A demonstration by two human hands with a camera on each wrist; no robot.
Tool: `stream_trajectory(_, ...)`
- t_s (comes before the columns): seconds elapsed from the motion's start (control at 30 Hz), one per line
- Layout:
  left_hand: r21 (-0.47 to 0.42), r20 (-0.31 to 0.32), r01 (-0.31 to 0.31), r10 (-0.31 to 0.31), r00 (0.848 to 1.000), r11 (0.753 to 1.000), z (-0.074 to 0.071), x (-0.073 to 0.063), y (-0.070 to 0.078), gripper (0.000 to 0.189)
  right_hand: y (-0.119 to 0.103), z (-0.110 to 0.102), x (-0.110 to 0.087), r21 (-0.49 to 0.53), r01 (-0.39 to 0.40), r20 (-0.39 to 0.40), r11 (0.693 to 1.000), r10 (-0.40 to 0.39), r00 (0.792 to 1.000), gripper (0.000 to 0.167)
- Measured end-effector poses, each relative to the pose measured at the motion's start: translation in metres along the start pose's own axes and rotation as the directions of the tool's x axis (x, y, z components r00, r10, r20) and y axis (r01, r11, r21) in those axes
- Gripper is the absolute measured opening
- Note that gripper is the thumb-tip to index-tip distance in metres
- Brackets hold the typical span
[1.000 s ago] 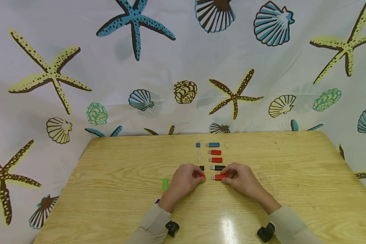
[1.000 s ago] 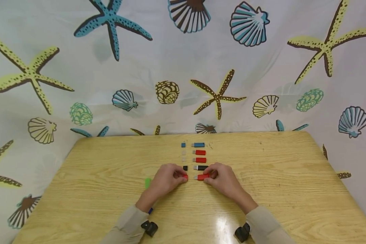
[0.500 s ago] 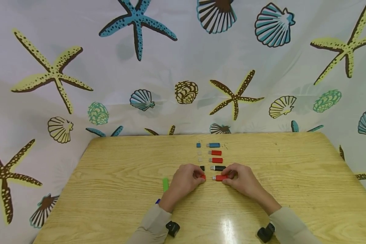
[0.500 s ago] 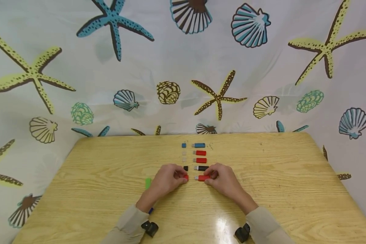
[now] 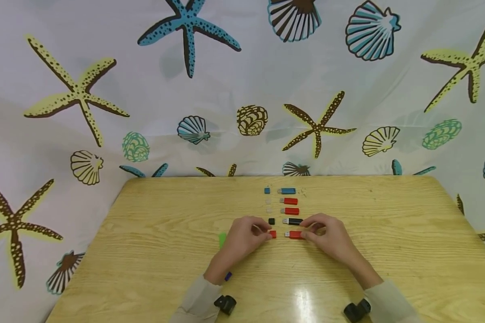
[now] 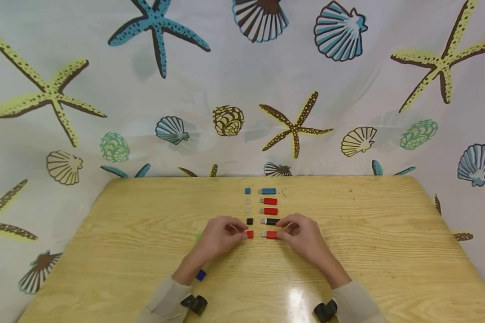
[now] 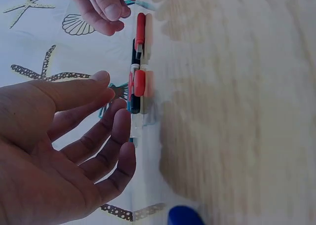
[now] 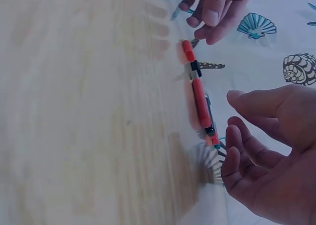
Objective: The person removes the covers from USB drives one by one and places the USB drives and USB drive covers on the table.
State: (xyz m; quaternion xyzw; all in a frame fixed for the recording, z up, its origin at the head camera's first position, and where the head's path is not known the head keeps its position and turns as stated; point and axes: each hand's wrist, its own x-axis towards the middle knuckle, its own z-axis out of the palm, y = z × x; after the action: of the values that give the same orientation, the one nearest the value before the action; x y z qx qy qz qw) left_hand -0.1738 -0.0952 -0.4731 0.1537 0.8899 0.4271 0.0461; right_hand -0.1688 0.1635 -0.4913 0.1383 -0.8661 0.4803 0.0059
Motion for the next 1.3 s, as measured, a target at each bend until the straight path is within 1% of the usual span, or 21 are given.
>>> stream_trajectory(0.2,-0.055,-0.018,-0.016,0.015,1.0,0.998,-0.009,-0.009,0.0,0.015,-0.005,-0.005,-0.005,0.06,-0.014,-0.034,0.998,0.016,0.999,0.018)
stream_trajectory(0.3,-0.067,-0.027,-0.041,0.039,0.999,0.997,-0.013,-0.012,-0.002,0.016,-0.006,-0.006,-0.007,0.094,-0.005,-0.046,0.996,0.009,0.999,0.019)
stream_trajectory(0.47,-0.085,-0.045,-0.046,0.043,0.998,0.995,-0.02,-0.02,-0.008,0.017,-0.007,-0.006,-0.008,0.117,0.014,-0.049,0.993,-0.009,0.999,0.021)
stream_trajectory(0.63,-0.129,-0.041,-0.055,0.051,0.998,0.99,-0.029,-0.024,-0.017,0.019,-0.01,-0.006,-0.01,0.138,0.021,-0.044,0.99,-0.015,0.999,0.023)
stream_trajectory(0.8,-0.157,-0.04,-0.05,0.045,0.998,0.986,-0.038,-0.028,-0.028,0.022,-0.016,-0.004,-0.012,0.194,0.019,-0.025,0.981,-0.014,1.0,0.025)
stream_trajectory(0.93,-0.175,-0.041,-0.06,0.053,0.998,0.983,-0.045,-0.031,-0.035,0.024,-0.018,-0.002,-0.013,0.217,0.041,-0.023,0.975,-0.037,0.999,0.026)
stream_trajectory(1.07,-0.182,-0.044,-0.049,0.042,0.998,0.982,-0.052,-0.034,-0.04,0.026,-0.02,0.0,-0.014,0.22,0.054,-0.024,0.974,-0.05,0.998,0.026)
stream_trajectory(1.2,-0.167,-0.048,-0.026,0.018,0.999,0.986,-0.057,-0.037,-0.044,0.026,-0.023,0.002,-0.015,0.217,0.08,-0.032,0.973,-0.074,0.997,0.023)
stream_trajectory(1.3,-0.146,-0.053,-0.02,0.012,0.999,0.989,-0.061,-0.039,-0.048,0.025,-0.025,0.002,-0.015,0.215,0.086,-0.035,0.973,-0.08,0.996,0.021)
